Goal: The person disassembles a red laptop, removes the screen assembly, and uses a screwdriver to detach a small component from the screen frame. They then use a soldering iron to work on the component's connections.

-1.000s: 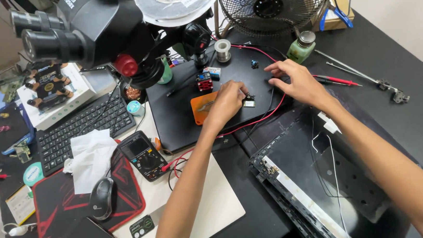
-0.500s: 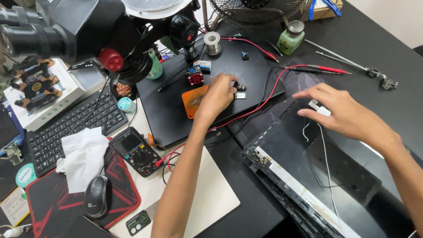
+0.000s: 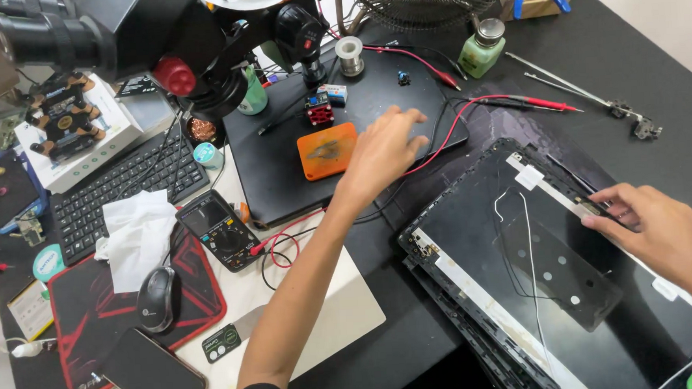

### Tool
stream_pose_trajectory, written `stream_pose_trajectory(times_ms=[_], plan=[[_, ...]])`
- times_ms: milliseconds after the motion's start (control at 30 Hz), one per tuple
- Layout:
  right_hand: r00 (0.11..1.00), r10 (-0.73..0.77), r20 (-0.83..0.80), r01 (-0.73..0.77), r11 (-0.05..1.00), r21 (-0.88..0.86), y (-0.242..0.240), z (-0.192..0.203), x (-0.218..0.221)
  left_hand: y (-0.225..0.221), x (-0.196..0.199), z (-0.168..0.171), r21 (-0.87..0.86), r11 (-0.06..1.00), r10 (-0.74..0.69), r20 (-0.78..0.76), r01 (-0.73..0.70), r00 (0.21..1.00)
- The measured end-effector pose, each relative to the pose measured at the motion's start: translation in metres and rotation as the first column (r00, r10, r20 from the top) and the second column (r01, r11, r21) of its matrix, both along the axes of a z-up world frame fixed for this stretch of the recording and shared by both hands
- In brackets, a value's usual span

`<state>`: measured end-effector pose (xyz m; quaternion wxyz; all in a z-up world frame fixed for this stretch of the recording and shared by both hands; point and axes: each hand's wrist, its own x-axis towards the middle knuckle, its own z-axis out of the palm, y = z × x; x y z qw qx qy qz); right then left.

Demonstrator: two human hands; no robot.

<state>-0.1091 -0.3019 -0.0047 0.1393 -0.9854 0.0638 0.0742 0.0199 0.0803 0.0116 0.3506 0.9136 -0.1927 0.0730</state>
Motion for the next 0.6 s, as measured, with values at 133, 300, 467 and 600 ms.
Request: stream_pose_trajectory(times_ms=[133,300,467,600], plan=[[0.999,0.013,0.040,-0.018,0.994,0.110,-0.007,-0.005,0.003,-0.019,-0.006,-0.018,0.051,0.993,-0.100,-0.041,0.102,0.994],[0.997,-0.078,-0.027,0.082,0.958,0.274,-0.016,-0.009,0.004,-0.032,-0.009,-0.034,0.025,0.962,-0.261,-0.191,0.270,0.946],[0.982,-0.122,-0.141,0.163,0.930,0.330,-0.029,-0.020,0.010,-0.034,-0.013,-0.017,-0.008,0.955,-0.288,-0.256,0.296,0.923],[0.989,-0.134,-0.066,0.148,0.944,0.294,-0.008,-0.003,0.010,-0.039,-0.014,-0.020,-0.108,0.936,-0.351,-0.309,0.334,0.884]])
